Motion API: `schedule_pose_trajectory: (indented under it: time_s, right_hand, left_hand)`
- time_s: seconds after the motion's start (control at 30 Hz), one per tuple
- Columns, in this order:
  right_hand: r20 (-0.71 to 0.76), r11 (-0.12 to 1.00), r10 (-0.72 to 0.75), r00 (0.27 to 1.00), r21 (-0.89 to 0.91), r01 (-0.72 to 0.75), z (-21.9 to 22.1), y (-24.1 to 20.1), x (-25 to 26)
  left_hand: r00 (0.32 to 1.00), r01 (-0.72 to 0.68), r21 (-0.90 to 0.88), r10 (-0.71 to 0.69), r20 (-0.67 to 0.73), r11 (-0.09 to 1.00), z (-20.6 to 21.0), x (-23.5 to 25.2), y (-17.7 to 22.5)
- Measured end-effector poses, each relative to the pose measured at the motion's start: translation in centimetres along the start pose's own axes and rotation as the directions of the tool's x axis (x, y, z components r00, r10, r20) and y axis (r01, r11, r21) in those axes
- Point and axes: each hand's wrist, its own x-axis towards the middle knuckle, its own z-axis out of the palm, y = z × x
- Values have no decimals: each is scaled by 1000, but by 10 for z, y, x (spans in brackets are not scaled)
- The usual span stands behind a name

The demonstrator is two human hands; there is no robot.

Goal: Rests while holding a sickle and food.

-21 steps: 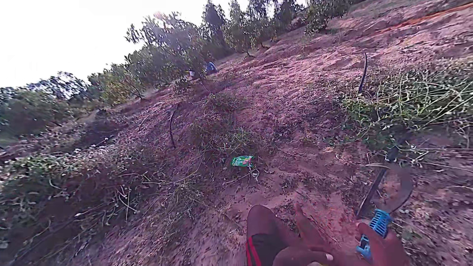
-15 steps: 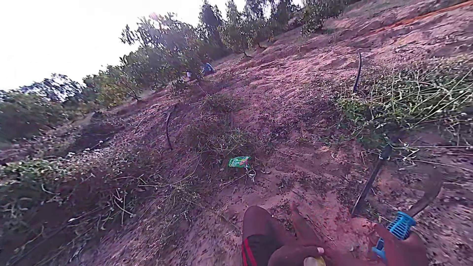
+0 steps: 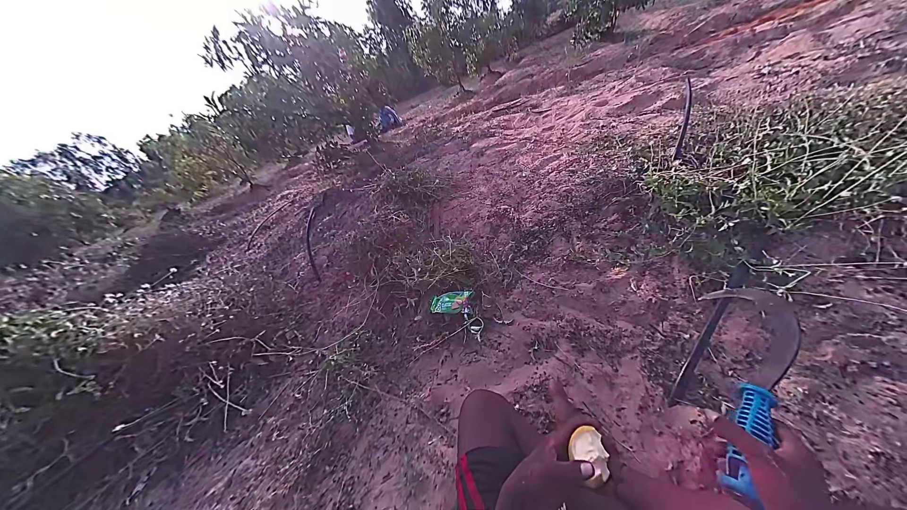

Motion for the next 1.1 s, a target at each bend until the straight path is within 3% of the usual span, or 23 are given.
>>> schedule_pose_trajectory:
  time_s: [0.1, 0.17, 0.2, 0.27, 0.33, 0.57, 0.67, 0.9, 1.1]
  right_hand:
    - [5, 997, 44, 999, 65, -44, 1, 4, 3]
    - [7, 966, 114, 993, 235, -113, 4, 7, 3]
    - [42, 913, 167, 985, 372, -170, 5, 7, 4]
    - [183, 706, 252, 950, 637, -310, 5, 3, 6]
    - [278, 558, 262, 924, 738, -380, 1, 0, 6]
    - [204, 638, 273, 940, 693, -336, 11, -1, 6]
    - [167, 694, 283, 944, 644, -322, 16, 6, 3]
    - [152, 768, 240, 959, 574, -283, 27, 23, 7]
    - [139, 798, 241, 961, 535, -277, 33, 31, 7]
  left_hand:
    - [998, 56, -6, -56, -39, 998, 3, 0, 3]
    - [982, 124, 24, -119, -149, 992, 19, -1, 16]
    - [964, 167, 25, -158, -214, 986, 25, -1, 21]
    - [932, 215, -59, -222, -285, 975, 19, 1, 18]
    - [912, 209, -138, -244, -329, 968, 15, 3, 13]
    - [805, 122, -276, -257, -535, 953, 17, 17, 19]
    - [796, 100, -264, -237, -557, 959, 10, 15, 11]
    - [882, -111, -330, -59, -467, 937, 7, 0, 11]
    - [971, -91, -274, 24, -237, 957, 6, -4, 10]
